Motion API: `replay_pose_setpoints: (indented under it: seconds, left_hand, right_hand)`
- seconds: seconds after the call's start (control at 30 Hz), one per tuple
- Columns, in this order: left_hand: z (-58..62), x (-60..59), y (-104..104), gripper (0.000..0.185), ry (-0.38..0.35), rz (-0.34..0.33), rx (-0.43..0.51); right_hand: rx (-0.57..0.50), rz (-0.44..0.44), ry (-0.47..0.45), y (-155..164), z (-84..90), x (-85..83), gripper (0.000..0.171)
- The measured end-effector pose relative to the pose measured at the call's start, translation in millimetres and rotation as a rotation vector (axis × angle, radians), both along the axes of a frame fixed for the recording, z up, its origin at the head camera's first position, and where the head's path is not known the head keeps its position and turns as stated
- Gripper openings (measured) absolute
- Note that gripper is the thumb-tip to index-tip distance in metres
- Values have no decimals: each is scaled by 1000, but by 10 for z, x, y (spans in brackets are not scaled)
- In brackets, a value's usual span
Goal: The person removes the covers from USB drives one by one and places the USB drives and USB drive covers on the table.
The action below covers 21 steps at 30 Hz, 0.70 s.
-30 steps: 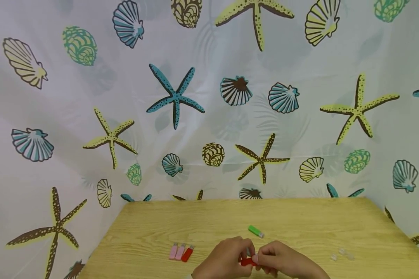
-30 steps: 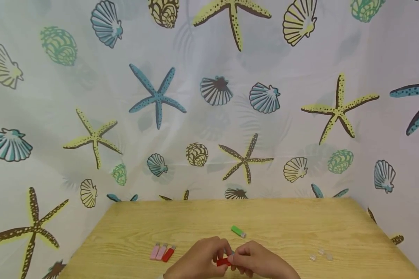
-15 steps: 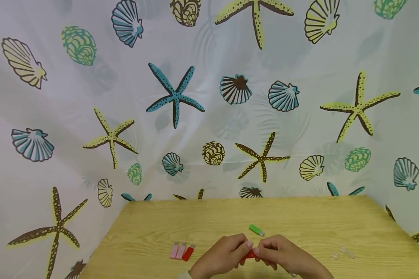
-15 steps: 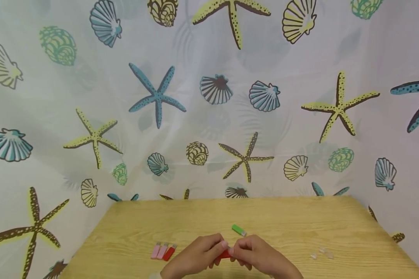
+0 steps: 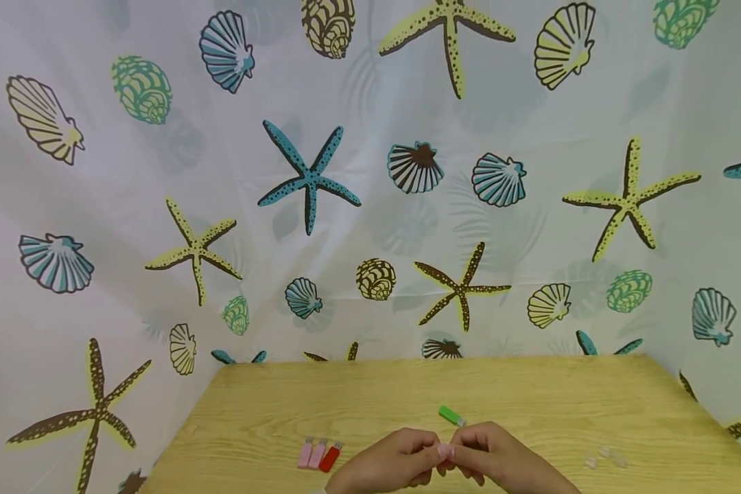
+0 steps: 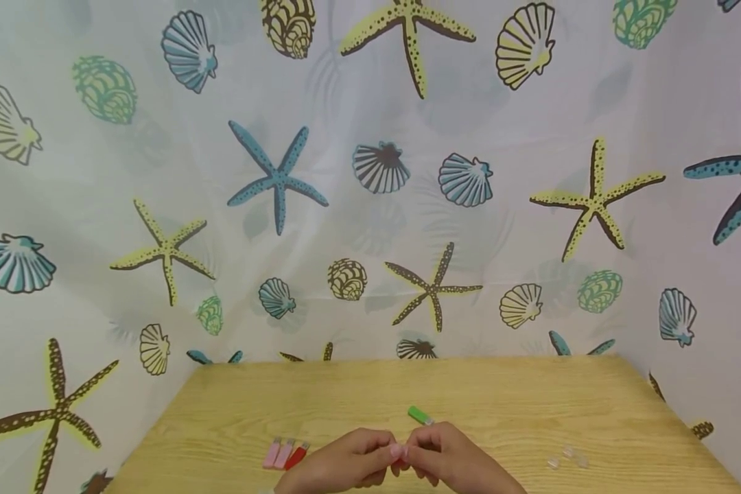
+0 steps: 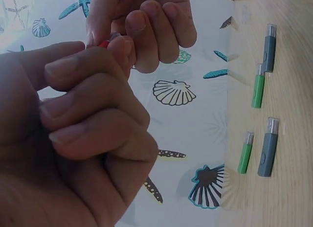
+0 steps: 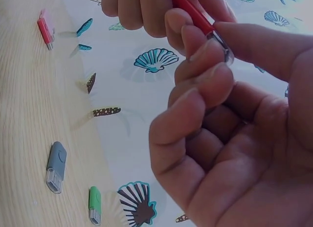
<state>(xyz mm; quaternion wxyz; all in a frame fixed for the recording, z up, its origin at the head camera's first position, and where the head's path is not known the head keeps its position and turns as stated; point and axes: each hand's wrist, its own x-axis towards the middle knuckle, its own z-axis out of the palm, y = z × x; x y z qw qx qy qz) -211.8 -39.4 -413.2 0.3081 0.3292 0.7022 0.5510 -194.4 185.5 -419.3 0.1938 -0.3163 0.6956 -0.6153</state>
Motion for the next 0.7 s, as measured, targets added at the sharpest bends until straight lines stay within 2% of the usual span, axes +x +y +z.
replay_pose_setpoints:
  seconds: [0.27, 0.37, 0.53, 0.7]
  left_hand:
    - [40, 13, -19, 45, -37, -20, 12]
    - [23, 14, -31, 45, -66, -25, 28]
    - [21, 5, -46, 47, -68, -42, 49]
    - [54, -3, -66, 53, -122, -74, 62]
  right_hand:
    - [-71, 95, 43, -26, -25, -18, 37]
    - [-60, 108, 16, -33, -23, -10, 38]
    - [-52, 108, -18, -48, 0, 2, 40]
    - [-90, 119, -68, -66, 19, 4, 40]
